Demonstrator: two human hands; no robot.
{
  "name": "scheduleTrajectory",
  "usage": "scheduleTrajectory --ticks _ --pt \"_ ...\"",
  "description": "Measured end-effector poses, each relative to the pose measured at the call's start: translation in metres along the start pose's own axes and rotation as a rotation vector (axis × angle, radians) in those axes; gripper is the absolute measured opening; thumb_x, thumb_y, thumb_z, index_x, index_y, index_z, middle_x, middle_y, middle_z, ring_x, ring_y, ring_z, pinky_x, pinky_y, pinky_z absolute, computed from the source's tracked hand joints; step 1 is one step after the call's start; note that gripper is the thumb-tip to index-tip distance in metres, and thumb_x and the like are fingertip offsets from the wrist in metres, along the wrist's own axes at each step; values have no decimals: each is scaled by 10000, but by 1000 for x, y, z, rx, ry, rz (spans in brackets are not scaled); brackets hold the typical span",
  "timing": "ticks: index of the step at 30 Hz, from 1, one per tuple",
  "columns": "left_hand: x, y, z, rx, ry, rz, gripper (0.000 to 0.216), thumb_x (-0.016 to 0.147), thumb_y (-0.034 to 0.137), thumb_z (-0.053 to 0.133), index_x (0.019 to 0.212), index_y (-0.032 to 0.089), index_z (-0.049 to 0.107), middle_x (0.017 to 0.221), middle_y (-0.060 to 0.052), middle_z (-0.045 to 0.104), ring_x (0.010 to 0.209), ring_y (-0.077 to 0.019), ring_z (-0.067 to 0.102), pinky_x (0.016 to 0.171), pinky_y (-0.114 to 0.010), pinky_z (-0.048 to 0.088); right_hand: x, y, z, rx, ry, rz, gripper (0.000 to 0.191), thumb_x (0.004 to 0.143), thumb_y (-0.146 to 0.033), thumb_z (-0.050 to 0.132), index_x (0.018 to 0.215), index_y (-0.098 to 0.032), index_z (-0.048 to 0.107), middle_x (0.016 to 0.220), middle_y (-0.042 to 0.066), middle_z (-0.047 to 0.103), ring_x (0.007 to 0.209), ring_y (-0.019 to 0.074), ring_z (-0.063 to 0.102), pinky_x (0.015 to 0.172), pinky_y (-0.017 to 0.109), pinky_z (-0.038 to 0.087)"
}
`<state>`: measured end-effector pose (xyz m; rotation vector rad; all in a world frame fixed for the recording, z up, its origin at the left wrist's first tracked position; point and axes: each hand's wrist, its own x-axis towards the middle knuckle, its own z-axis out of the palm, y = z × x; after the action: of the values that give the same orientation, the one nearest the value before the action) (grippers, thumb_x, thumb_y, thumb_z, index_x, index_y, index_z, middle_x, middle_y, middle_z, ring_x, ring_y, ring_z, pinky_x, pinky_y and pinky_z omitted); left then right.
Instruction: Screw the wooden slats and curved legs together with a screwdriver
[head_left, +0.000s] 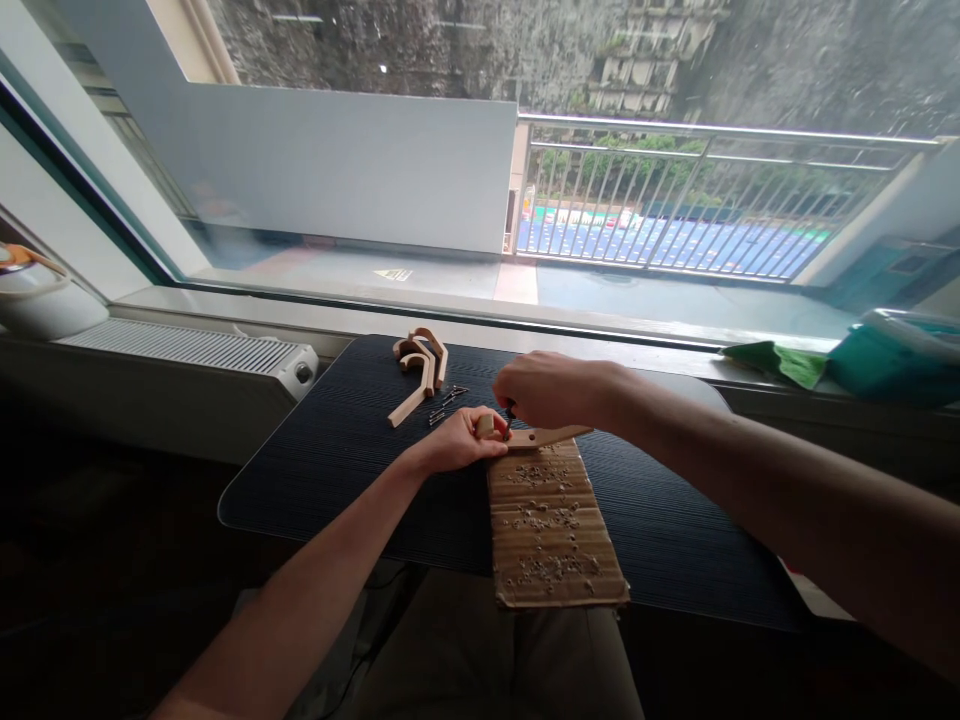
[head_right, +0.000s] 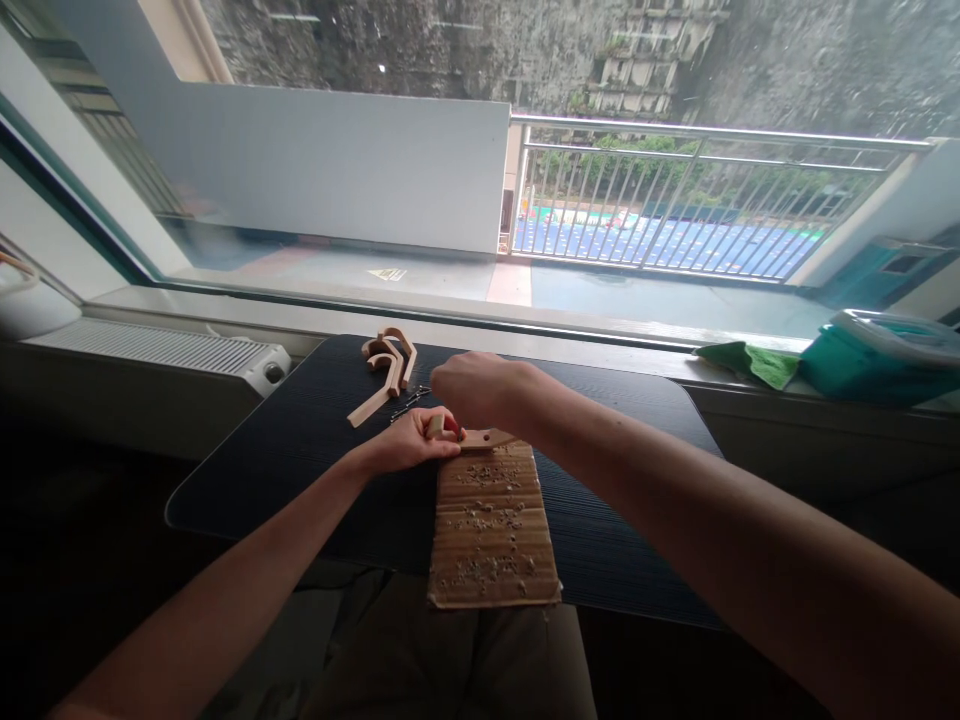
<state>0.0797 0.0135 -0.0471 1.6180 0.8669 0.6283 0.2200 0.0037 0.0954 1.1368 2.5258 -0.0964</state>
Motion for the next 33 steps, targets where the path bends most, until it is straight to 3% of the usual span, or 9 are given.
scheduleTrajectory --ticks 6,12,19,28,33 --pt "3 -7 2 -69 20 -10 207 608 229 706 723 148 554 630 47 525 599 -71 474 572 -190 372 4 -9 1 -38 -5 32 218 749 -123 507 839 -102 705 655 70 618 569 115 476 527 262 303" --pt "5 -13 0 -32 -7 14 199 626 239 701 766 146 595 661 46 525 590 -60 447 565 -186 351 5 -11 -2 -11 -10 112 266 726 -180 564 955 -142 694 792 78 646 658 142 522 557 269 330" --pt "8 -20 -3 24 -13 58 190 641 266 700 728 146 581 632 53 491 588 -67 454 570 -190 346 -5 -15 -7 -47 -86 60 244 700 -42 523 842 -126 702 678 49 617 587 107 486 539 255 317" --pt "9 -22 -4 29 -35 58 236 650 280 691 819 140 605 628 56 471 570 -63 429 550 -186 321 3 -6 5 -55 -6 144 255 734 -275 563 900 -140 703 750 91 652 641 151 540 536 263 338" --pt "7 -18 -4 22 -52 65 186 659 269 684 761 136 603 597 71 440 540 -50 390 543 -185 312 -7 -14 -4 -149 -53 96 210 713 -145 574 886 -153 692 760 72 657 634 143 536 532 264 321"
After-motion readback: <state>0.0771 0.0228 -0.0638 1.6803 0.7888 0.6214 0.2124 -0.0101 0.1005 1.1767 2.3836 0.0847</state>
